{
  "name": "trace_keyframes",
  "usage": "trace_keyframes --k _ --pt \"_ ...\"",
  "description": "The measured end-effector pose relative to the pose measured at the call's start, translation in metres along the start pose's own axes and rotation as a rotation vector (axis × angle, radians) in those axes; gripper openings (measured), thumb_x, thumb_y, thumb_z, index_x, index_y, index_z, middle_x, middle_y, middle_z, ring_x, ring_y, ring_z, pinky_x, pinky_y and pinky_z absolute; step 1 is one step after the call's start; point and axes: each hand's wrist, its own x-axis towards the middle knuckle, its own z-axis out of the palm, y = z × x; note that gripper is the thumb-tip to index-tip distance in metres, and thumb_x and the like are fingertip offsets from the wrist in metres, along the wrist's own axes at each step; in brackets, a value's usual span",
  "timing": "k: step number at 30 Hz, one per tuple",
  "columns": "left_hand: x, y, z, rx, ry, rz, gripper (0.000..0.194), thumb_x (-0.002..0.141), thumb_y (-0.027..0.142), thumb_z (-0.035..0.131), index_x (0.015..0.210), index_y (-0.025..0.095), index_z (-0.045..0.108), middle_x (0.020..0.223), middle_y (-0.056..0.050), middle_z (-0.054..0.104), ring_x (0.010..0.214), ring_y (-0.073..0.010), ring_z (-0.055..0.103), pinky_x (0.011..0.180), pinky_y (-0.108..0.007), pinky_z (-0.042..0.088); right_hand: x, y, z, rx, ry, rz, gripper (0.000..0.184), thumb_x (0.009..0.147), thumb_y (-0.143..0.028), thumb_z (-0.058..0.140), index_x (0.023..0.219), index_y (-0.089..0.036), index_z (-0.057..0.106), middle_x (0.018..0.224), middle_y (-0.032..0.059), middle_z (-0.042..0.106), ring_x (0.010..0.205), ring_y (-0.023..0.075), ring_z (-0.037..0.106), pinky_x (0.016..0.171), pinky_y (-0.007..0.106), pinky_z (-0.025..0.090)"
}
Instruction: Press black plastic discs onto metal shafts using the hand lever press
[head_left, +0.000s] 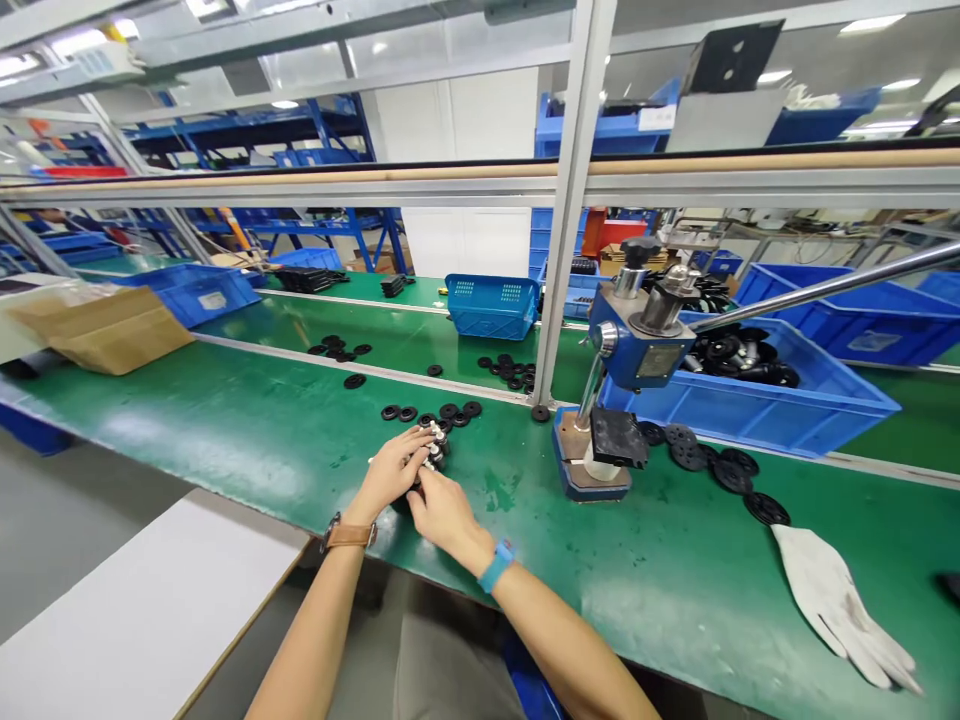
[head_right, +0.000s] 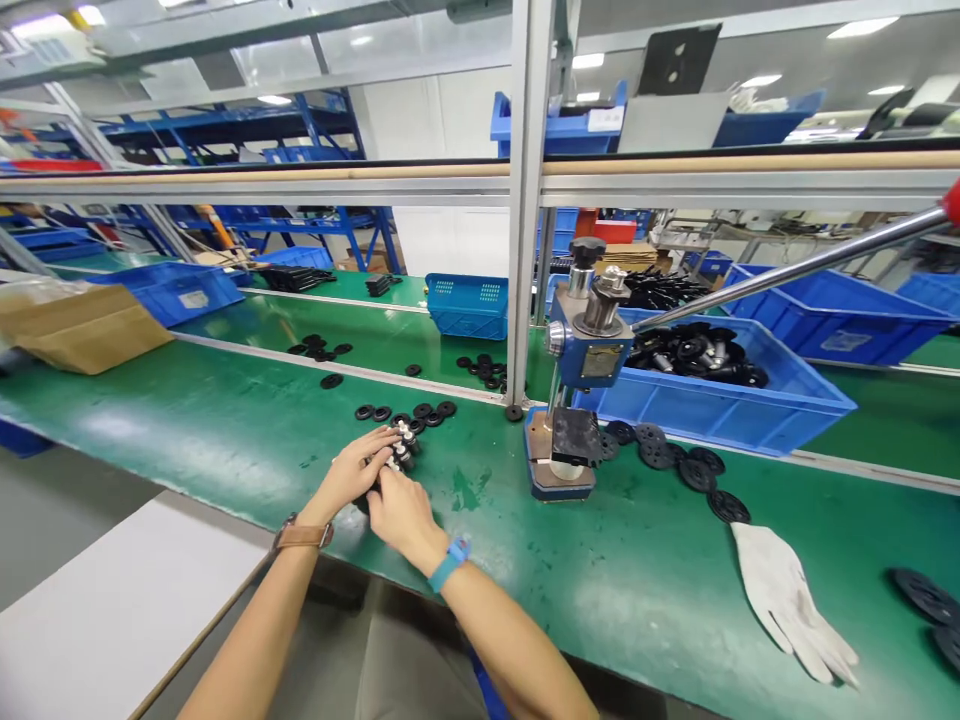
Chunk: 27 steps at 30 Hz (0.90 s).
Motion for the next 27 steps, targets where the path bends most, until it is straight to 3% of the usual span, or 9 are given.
trace_keyframes --k 4,11,14,18,24,27 --pt "0.0 -0.009 0.008 -0.011 -0.036 -0.038 0.036 0.09 0.045 0.057 0.104 0.026 0.084 0.125 -0.008 0.079 0.133 -0.0315 0.064 0.118 -0.051 0.047 0.017 0.006 0.012 -0.106 0.0 0.066 0.023 0.099 -0.019 0.05 0.11 -0.016 0.069 0.103 0.0142 0.08 0.088 0.0293 0.076 0.079 0.036 0.054" --pt "0.004 -0.021 0.014 -0.033 -0.028 -0.136 0.047 0.083 0.064 0.063 0.098 0.026 0.086 0.12 -0.008 0.081 0.134 -0.0334 0.064 0.119 -0.049 0.047 0.01 0.008 0.017 -0.196 -0.038 0.098 0.02 0.101 -0.033 0.053 0.097 -0.021 0.069 0.102 0.0083 0.08 0.09 0.0272 0.077 0.079 0.033 0.054" --pt "0.006 -0.027 0.014 -0.072 -0.045 -0.159 0.055 0.078 0.071 0.063 0.099 0.025 0.086 0.119 -0.008 0.082 0.135 -0.0341 0.063 0.119 -0.048 0.047 0.005 0.0 0.023 -0.21 -0.009 0.126 0.022 0.101 -0.038 0.053 0.106 -0.02 0.066 0.106 0.0098 0.08 0.089 0.0299 0.077 0.076 0.036 0.057" --pt "0.008 -0.035 0.011 -0.1 -0.047 -0.173 0.054 0.075 0.071 0.066 0.095 0.024 0.085 0.117 -0.009 0.082 0.133 -0.0354 0.065 0.118 -0.05 0.047 0.008 -0.006 0.025 -0.208 0.063 0.154 0.028 0.103 -0.033 0.049 0.124 -0.017 0.056 0.112 0.0109 0.079 0.092 0.0309 0.078 0.077 0.04 0.06" --pt "0.011 -0.048 0.011 -0.106 -0.032 -0.191 0.048 0.072 0.065 0.067 0.095 0.026 0.084 0.118 -0.007 0.082 0.132 -0.036 0.065 0.119 -0.05 0.047 0.026 -0.005 0.018 -0.229 0.036 0.102 0.021 0.099 -0.028 0.051 0.105 -0.016 0.066 0.105 0.0144 0.081 0.089 0.035 0.079 0.075 0.044 0.062" --pt "0.012 -0.054 0.015 -0.06 -0.028 -0.189 0.046 0.07 0.066 0.067 0.091 0.028 0.084 0.116 -0.006 0.083 0.131 -0.0374 0.066 0.117 -0.052 0.049 0.027 -0.002 0.017 -0.224 0.024 0.078 0.021 0.096 -0.023 0.053 0.108 -0.013 0.067 0.104 0.0162 0.081 0.086 0.035 0.079 0.073 0.043 0.062"
